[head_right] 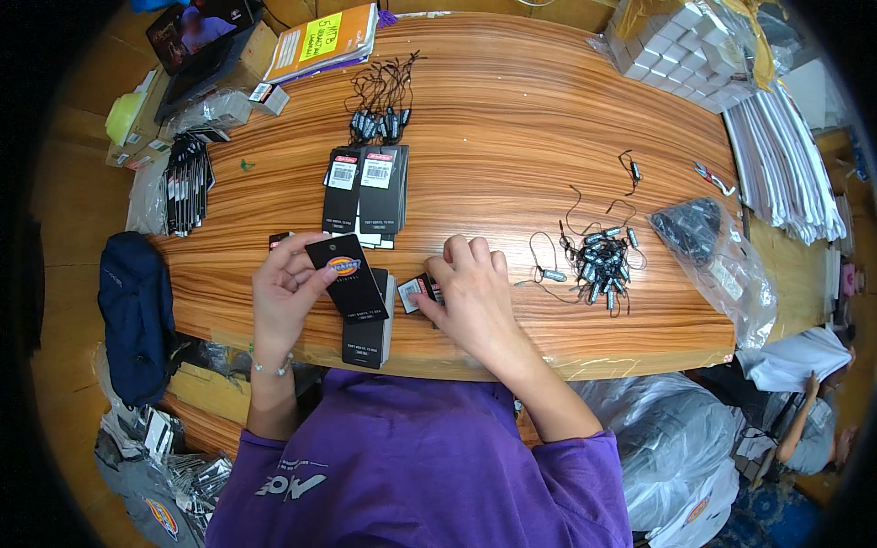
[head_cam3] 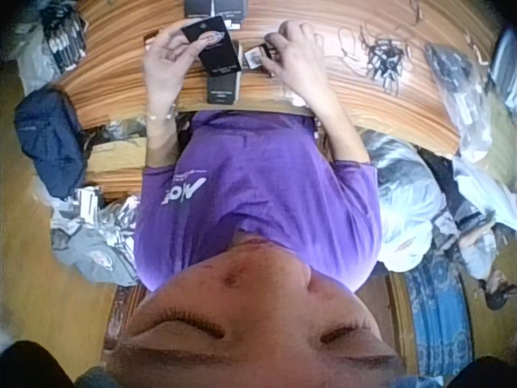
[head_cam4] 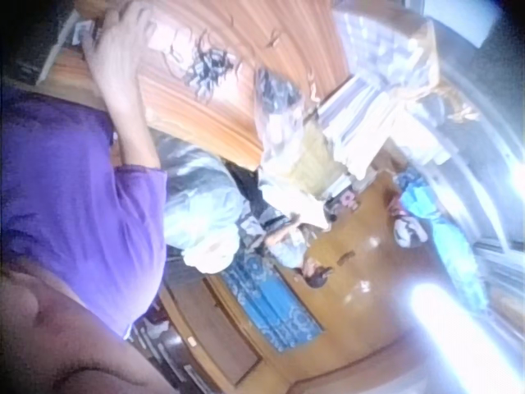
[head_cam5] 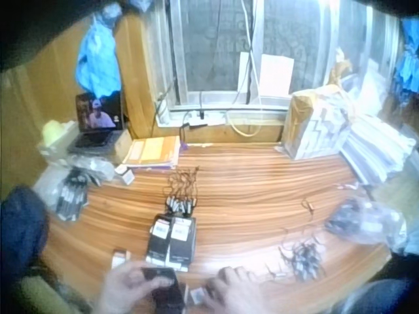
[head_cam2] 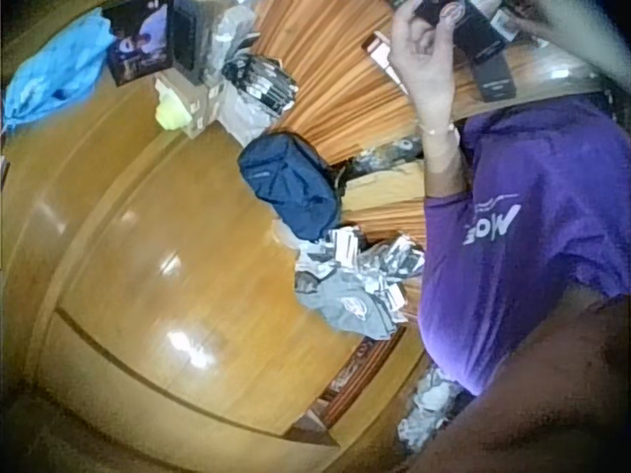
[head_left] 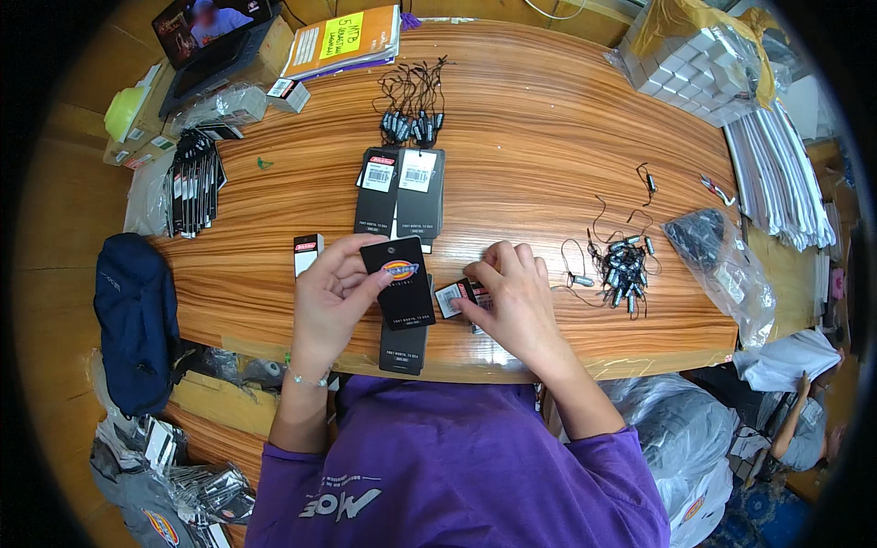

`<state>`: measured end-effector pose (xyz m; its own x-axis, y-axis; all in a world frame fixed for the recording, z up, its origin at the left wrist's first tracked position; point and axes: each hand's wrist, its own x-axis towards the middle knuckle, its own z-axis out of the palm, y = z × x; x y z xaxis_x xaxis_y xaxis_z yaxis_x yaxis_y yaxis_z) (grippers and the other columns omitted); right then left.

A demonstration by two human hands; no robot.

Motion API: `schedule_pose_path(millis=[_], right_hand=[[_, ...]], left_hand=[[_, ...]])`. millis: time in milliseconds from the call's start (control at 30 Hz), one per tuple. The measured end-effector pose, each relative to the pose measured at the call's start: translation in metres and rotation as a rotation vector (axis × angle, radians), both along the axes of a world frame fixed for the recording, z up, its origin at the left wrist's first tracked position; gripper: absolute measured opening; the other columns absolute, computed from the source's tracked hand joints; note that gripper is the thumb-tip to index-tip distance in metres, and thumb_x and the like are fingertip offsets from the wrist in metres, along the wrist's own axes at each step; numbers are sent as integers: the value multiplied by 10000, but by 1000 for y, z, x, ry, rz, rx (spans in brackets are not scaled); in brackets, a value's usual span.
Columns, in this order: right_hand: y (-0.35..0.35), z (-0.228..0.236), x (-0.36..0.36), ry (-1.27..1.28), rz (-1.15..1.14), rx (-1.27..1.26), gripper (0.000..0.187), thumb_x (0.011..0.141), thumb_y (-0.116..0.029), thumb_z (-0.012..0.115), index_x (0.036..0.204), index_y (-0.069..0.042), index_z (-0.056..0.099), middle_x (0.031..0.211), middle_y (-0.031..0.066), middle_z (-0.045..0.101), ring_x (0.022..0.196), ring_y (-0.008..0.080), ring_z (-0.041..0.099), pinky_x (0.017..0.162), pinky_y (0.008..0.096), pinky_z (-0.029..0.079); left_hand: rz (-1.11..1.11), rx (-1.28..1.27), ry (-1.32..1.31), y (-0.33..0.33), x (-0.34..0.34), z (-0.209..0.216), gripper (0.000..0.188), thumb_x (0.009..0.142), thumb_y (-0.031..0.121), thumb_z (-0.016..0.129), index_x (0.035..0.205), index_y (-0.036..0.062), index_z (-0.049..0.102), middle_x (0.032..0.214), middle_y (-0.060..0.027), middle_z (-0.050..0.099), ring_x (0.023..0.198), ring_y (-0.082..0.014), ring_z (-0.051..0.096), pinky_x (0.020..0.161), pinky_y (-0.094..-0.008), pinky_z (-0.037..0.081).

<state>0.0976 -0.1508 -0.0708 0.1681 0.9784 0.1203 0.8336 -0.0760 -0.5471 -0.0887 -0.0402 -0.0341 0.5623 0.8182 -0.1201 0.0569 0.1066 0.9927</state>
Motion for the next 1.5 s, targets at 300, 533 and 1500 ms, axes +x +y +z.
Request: schedule_pose_path(millis=[300,533,1500], right_hand=[[-8,28,5,587,103,32,124,726,-90,679,808,-26,613,705,62,562,692,227,544,656,331,427],[-13,30,-4,383,-57,323,161,720,-77,688,815,-11,577,715,108,566,634,254,571,555,343,446],[-18,67,64,333,37,157,104,767,-38,637,866,-14,615,807,86,622,752,197,598,693,303,460]], left_hand=[[-150,-19,169,-7,0,3,371,777,-76,612,1116,14,492,878,-108,643,774,-97,616,682,-190,480],[-340,-194,27,-22,21,-5,370,757,-76,635,1093,3,502,832,-59,621,781,-83,604,696,-193,484],[-566,239,12,-8,73,22,164,798,-12,615,961,-9,606,1008,-98,638,825,-102,624,682,-210,513]])
